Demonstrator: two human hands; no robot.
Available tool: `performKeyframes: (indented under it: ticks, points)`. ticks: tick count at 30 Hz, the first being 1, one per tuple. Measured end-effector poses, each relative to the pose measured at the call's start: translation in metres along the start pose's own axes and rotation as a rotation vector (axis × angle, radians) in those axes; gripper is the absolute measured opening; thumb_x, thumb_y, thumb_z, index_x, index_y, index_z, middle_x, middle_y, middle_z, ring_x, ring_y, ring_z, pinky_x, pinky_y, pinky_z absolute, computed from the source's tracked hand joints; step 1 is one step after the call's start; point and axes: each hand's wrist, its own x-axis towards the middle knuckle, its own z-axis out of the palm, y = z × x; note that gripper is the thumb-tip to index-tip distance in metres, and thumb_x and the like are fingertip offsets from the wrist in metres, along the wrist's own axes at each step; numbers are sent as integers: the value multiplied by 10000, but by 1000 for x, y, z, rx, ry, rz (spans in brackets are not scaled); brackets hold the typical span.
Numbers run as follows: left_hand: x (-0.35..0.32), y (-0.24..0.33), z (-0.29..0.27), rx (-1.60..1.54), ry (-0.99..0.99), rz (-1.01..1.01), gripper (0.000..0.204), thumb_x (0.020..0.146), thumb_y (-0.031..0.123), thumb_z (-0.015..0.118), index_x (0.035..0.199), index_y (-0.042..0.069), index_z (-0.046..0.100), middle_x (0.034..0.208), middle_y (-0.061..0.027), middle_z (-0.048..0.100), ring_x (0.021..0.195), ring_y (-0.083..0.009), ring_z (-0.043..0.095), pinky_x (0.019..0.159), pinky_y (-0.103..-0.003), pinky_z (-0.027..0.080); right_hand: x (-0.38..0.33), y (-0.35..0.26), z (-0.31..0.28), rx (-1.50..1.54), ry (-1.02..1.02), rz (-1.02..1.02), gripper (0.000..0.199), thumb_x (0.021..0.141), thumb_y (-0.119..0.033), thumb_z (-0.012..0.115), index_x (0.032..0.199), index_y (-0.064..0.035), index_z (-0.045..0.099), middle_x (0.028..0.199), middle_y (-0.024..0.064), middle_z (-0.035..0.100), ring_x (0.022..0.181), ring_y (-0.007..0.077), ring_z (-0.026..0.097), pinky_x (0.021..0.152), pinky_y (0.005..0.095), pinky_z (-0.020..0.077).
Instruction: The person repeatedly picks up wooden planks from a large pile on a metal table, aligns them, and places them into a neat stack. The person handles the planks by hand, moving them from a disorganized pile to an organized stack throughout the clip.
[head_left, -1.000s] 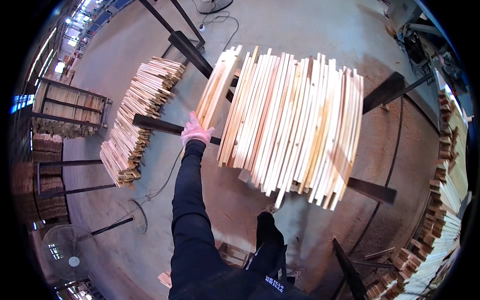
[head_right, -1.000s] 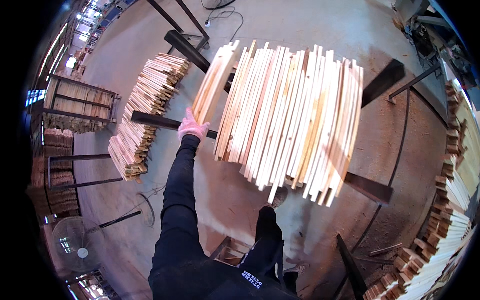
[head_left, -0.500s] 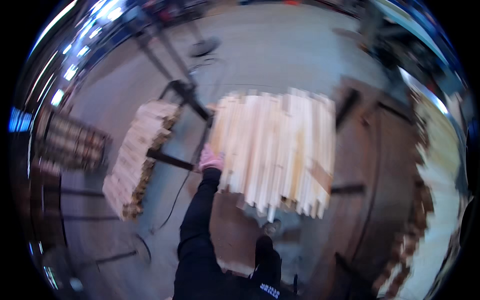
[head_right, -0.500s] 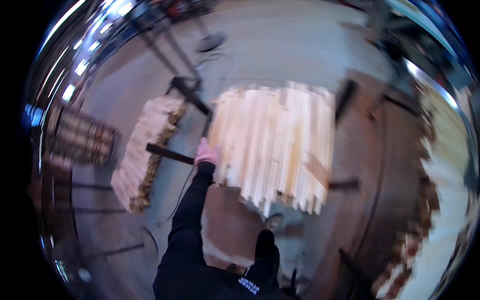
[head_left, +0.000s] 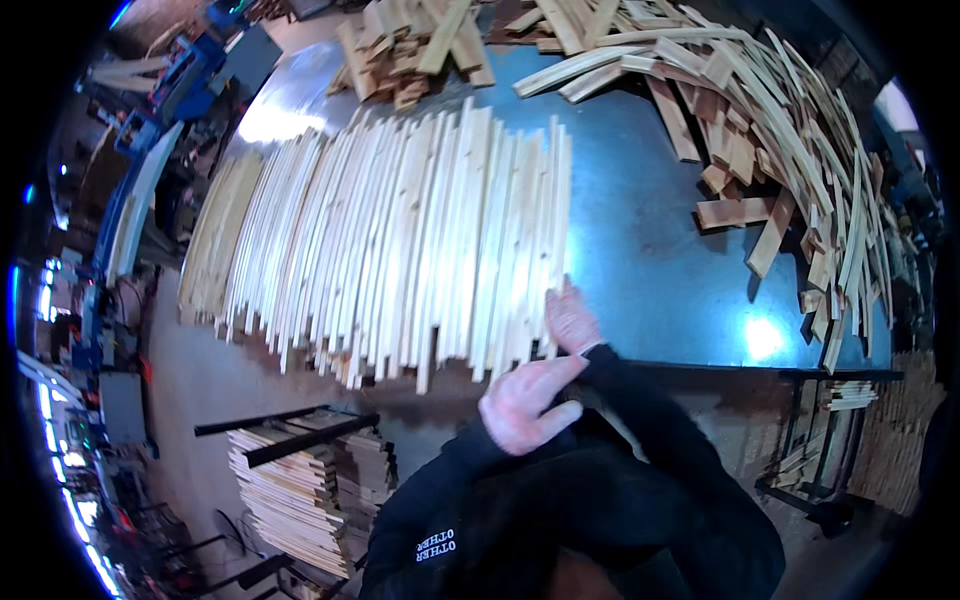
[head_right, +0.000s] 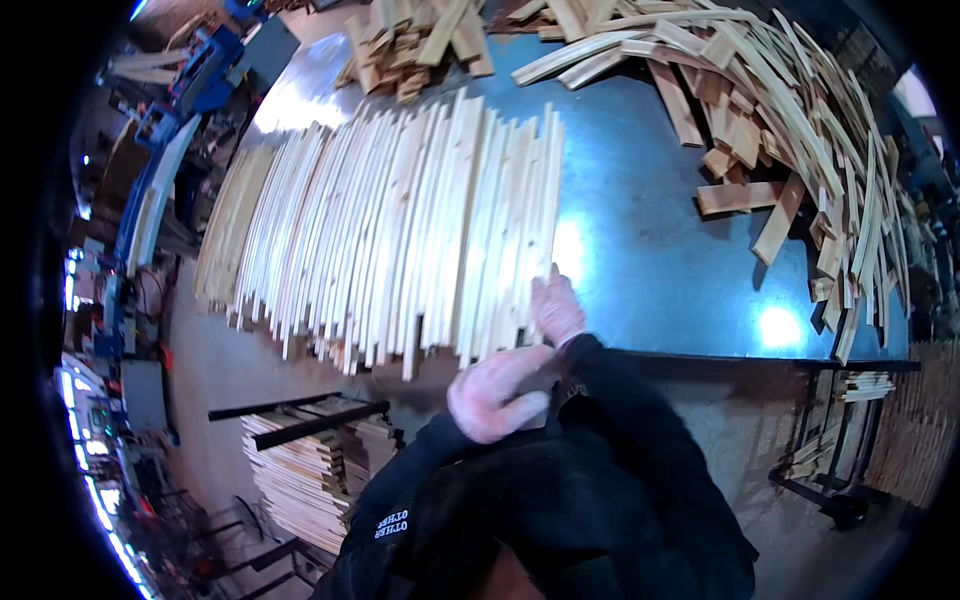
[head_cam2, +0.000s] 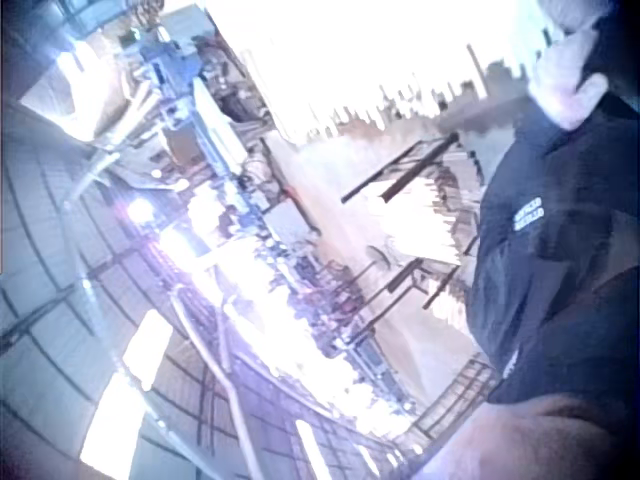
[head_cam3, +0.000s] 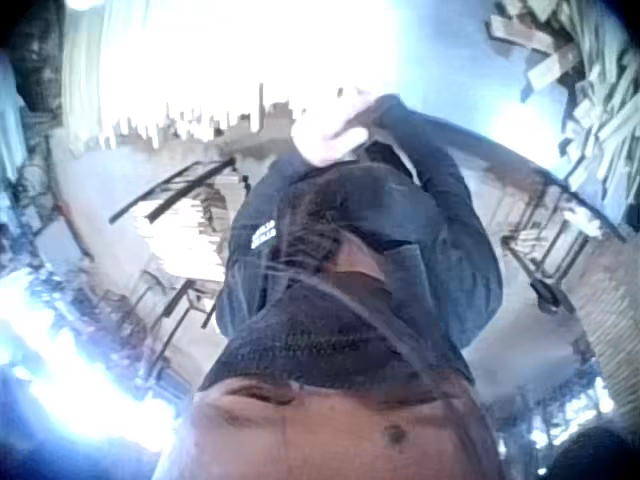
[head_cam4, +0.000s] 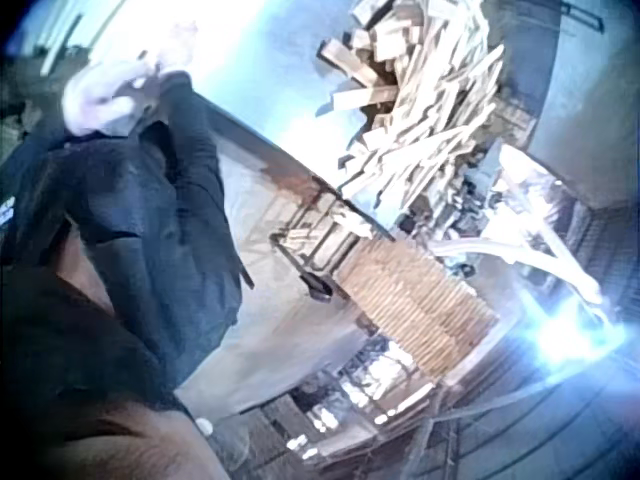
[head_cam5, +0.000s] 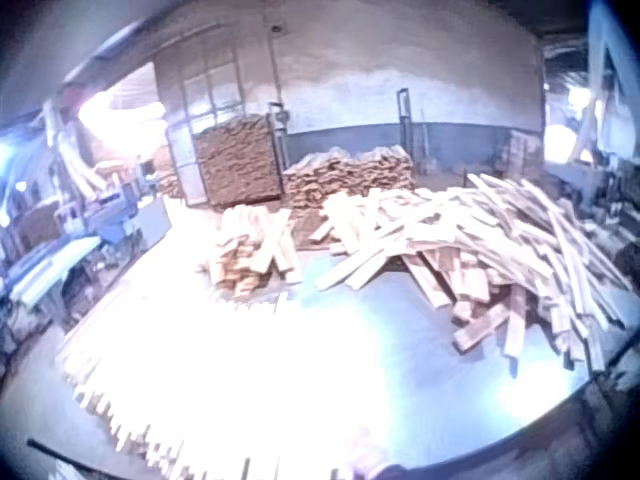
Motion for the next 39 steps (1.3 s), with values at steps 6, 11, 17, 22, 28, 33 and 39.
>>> performKeyframes:
  ticks: [6, 11, 17, 22, 28, 33, 39]
  points:
    - [102, -25, 108, -225, -208, -198, 547, 878, 184, 667, 1361, -4, 490, 1113, -187, 651, 1011, -303, 645, 878, -380, 517, -28, 91, -116, 207, -205, 41, 410, 958, -321, 490, 1236, -34, 581, 1159, 172, 643, 1040, 323, 619, 906, 390, 487]
    - [136, -38, 200, -877, -235, -659, 594, 945, 136, 616, 1447, -46, 357, 1272, -138, 562, 1135, -191, 563, 1004, -314, 440, -56, 264, -339, -100, 934, 415, 615, 905, -371, 602, 1374, 8, 484, 1326, 228, 554, 1248, 357, 515, 1068, 408, 398]
    - [254, 62, 304, -958, -407, -478, 571, 939, 213, 635, 1389, -57, 411, 1168, -117, 589, 1019, -175, 577, 910, -309, 473, -62, 480, -500, -280, 779, 817, 778, 872, -504, 582, 1421, 14, 399, 1408, 261, 468, 1296, 397, 466, 1098, 439, 356]
    - [352, 142, 413, -988, -348, -355, 516, 944, 449, 574, 1205, 16, 467, 921, -38, 513, 827, -158, 519, 760, -303, 458, -49, 530, -477, -348, 379, 567, 301, 860, -252, 563, 1074, -42, 596, 931, 230, 661, 787, 366, 681, 596, 548, 511]
    - [418, 210, 552, -1540, -644, -476, 617, 917, 448, 582, 1380, 72, 426, 1247, -195, 578, 1168, -379, 556, 987, -535, 477, -220, 550, -462, 542, 169, 398, 479, 945, -409, 521, 1292, -81, 561, 1357, 161, 546, 1224, 332, 531, 1008, 434, 420]
    - [416, 227, 634, -1234, -172, -766, 425, 840, 36, 651, 1238, 74, 505, 1071, -101, 619, 1009, -296, 615, 923, -460, 518, -105, 653, -527, -325, 869, 573, 758, 865, -373, 614, 1464, -23, 309, 1430, 244, 435, 1305, 405, 448, 1074, 452, 363]
    - [413, 220, 661, -1184, 14, -798, 500, 917, 403, 666, 1258, 62, 536, 1124, -93, 636, 1044, -265, 613, 945, -432, 502, -134, 622, -564, 274, 383, 544, 877, 758, -192, 708, 1496, -79, 248, 1300, 275, 451, 1075, 433, 569, 901, 496, 497]
